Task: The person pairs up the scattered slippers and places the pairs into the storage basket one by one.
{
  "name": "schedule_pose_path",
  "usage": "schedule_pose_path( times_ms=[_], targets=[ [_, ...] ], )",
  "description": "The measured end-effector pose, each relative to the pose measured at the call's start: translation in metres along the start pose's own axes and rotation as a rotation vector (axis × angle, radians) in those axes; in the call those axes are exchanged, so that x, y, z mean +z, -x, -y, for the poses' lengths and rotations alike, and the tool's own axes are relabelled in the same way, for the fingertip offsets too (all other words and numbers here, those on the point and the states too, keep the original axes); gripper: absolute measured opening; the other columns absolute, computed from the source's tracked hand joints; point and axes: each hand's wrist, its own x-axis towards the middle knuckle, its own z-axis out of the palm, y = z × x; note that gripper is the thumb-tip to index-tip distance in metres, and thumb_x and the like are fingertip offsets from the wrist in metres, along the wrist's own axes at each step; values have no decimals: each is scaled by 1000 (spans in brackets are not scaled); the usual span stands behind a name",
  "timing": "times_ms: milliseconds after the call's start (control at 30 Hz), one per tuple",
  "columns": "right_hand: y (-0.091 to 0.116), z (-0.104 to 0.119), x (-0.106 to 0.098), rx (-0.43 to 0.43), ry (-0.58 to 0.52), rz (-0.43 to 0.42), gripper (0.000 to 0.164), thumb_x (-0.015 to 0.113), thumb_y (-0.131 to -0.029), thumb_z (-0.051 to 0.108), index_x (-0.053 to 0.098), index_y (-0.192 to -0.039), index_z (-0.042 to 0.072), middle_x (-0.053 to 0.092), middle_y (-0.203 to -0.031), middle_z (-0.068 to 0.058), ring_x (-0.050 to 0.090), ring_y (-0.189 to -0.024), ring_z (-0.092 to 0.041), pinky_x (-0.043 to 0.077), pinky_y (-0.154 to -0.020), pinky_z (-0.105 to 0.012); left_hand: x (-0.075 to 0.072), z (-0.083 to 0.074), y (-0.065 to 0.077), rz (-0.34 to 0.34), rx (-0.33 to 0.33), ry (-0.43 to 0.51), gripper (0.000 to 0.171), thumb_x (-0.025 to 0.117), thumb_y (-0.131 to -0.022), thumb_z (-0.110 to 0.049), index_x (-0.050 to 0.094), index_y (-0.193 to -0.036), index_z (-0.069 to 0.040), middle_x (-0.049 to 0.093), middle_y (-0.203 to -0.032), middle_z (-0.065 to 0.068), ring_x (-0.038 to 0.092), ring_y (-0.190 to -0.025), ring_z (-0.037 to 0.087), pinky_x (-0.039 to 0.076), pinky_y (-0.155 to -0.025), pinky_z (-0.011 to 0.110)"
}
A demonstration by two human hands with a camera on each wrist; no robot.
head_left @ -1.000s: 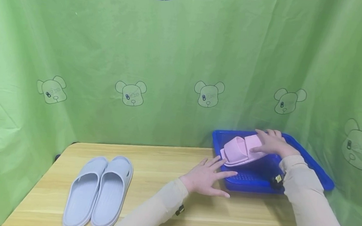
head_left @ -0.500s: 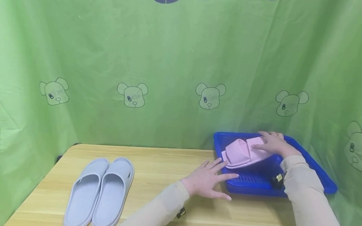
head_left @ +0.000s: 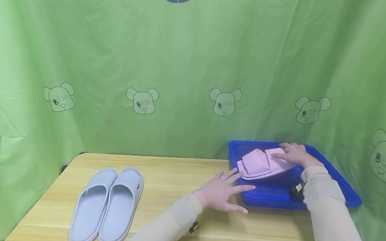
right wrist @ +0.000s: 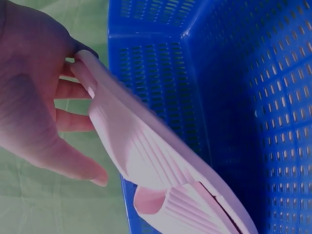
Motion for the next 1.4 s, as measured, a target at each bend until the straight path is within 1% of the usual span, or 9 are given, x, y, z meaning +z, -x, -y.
schedule_pose_path(
  times_ms=[133, 333, 500, 600, 733, 833, 933, 1233, 1400],
  targets=[
    [-3, -5, 2, 3, 9, 1, 74, 55, -93, 48, 47, -133, -14, 51, -129, -40, 48, -117, -58, 35, -95, -65, 0, 1, -1, -1, 3, 1, 80, 37, -84, -81, 11, -153, -49, 2, -166, 2, 7, -153, 30, 18, -119, 54],
    [-6, -11, 5, 23, -10, 14, 73, 53, -94, 49, 47, -132, -13, 50, -129, -41, 47, -117, -59, 34, -97, -67, 2, 1, -1, -1, 2, -2, 79, 36, -85, -81, 4, -151, -52, 0, -166, 1, 7, -153, 30, 17, -120, 54],
    [-8, -15, 7, 31, -51, 13, 72, 51, -95, 49, 48, -131, -13, 49, -129, -42, 46, -117, -61, 31, -101, -71, 3, 1, 0, 1, -2, 0, 79, 36, -85, -81, 7, -152, -51, 1, -166, 1, 7, -153, 30, 16, -120, 53],
    [-8, -17, 8, 41, -85, 19, 71, 51, -96, 48, 47, -132, -13, 48, -130, -43, 44, -119, -62, 31, -102, -72, 3, 1, 0, 1, -5, 3, 80, 36, -84, -81, 6, -152, -52, 1, -166, 1, 7, -153, 29, 16, -120, 53],
    [-8, -21, 9, 58, -122, 18, 71, 51, -96, 47, 46, -133, -13, 46, -132, -42, 43, -119, -62, 35, -101, -70, 4, 1, 0, -3, -5, 5, 80, 36, -85, -81, 1, -150, -54, 0, -166, 0, 6, -153, 29, 17, -121, 53],
    [-9, -24, 11, 70, -141, 19, 70, 51, -96, 47, 46, -133, -12, 46, -133, -42, 43, -119, -61, 39, -99, -68, 5, 2, -1, -8, -1, 4, 80, 36, -85, -81, 0, -150, -53, 0, -166, 1, 6, -153, 30, 19, -121, 53],
    [-10, -27, 13, 78, -156, 27, 70, 50, -96, 48, 46, -134, -12, 45, -134, -42, 44, -119, -61, 41, -98, -66, 6, 2, -2, -10, -3, -3, 81, 37, -84, -82, 1, -151, -53, 0, -166, 1, 7, -153, 30, 20, -120, 53],
    [-11, -34, 25, 62, -179, 4, 67, 52, -96, 43, 48, -130, -14, 50, -130, -40, 45, -119, -60, 38, -101, -67, 6, 1, -1, -7, -9, 1, 80, 37, -84, -82, 4, -151, -53, 1, -166, 1, 7, -153, 29, 21, -120, 53],
    [-12, -38, 32, 70, -186, -3, 67, 52, -96, 44, 49, -129, -14, 50, -130, -40, 44, -119, -60, 37, -102, -68, 5, 1, -1, -9, -10, 7, 80, 38, -84, -81, 8, -152, -51, 1, -166, 1, 7, -153, 29, 20, -121, 53]
  ],
)
